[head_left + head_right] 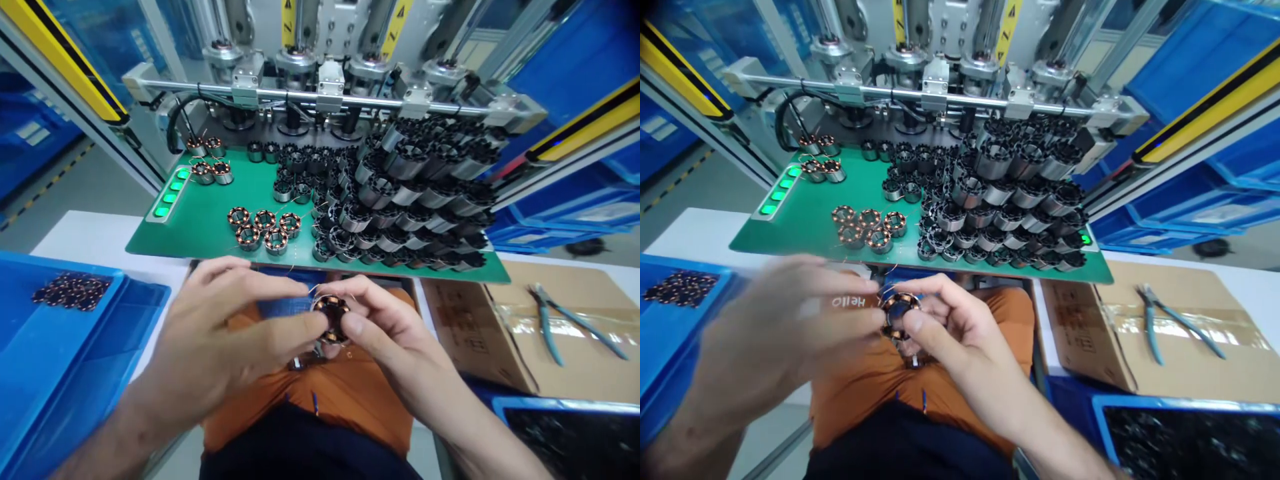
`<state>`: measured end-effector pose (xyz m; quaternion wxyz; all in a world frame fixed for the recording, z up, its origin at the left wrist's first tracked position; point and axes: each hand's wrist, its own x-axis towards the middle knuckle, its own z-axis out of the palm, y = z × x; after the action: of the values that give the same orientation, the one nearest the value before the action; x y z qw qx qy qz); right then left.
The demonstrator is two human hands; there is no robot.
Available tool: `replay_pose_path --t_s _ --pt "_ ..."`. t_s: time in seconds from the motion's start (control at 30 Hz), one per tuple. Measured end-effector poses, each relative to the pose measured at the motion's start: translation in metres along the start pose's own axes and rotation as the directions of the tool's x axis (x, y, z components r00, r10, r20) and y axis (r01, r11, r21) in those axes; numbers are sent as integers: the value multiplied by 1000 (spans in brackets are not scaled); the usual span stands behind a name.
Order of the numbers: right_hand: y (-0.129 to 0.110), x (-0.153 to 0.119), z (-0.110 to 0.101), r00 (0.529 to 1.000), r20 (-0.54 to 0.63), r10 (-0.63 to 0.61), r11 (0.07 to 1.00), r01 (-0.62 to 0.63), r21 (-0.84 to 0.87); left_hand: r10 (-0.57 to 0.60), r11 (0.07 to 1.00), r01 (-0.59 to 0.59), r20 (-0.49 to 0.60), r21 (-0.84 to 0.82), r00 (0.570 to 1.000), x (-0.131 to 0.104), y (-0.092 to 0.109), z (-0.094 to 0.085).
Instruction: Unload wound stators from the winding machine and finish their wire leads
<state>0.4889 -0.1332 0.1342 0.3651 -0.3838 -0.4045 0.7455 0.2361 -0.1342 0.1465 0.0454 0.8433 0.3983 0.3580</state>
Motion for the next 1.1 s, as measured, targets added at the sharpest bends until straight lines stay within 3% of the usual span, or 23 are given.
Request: replay_pose_path --t_s 0.17,0.27,0.4,0.5,0.57,0.67,0.8,0.93,1.03,1.1 --pt "1 5 0 1000 0 7 999 -7 33 217 958 -221 43 181 975 6 -2 -11" --pt "4 9 -1 1000 -11 8 991 -6 137 217 952 -229 82 205 973 3 3 -17" --pt "4 9 -1 986 -168 -16 972 55 230 16 991 -22 43 132 999 -8 11 -8" --pt "6 7 -2 983 -182 -16 958 67 279 -116 988 122 59 -99 991 -27 9 29" --pt "11 5 -6 990 -141 11 952 32 304 -199 921 243 168 -304 965 -45 3 60" --pt "20 2 -14 994 -105 -35 968 59 242 -347 834 410 227 -368 910 -64 -6 86" --pt "27 -2 -17 984 -112 -137 988 144 57 -543 730 530 105 -431 833 -53 -3 70" --pt "26 0 -7 977 -135 -166 986 165 -22 -578 659 511 64 -552 813 -19 14 48" --pt "26 -1 -6 974 -134 -182 983 182 -13 -576 564 510 133 -650 806 -11 21 52" --pt "28 -4 -10 979 -100 -180 982 185 42 -562 392 538 268 -747 782 -17 21 63"
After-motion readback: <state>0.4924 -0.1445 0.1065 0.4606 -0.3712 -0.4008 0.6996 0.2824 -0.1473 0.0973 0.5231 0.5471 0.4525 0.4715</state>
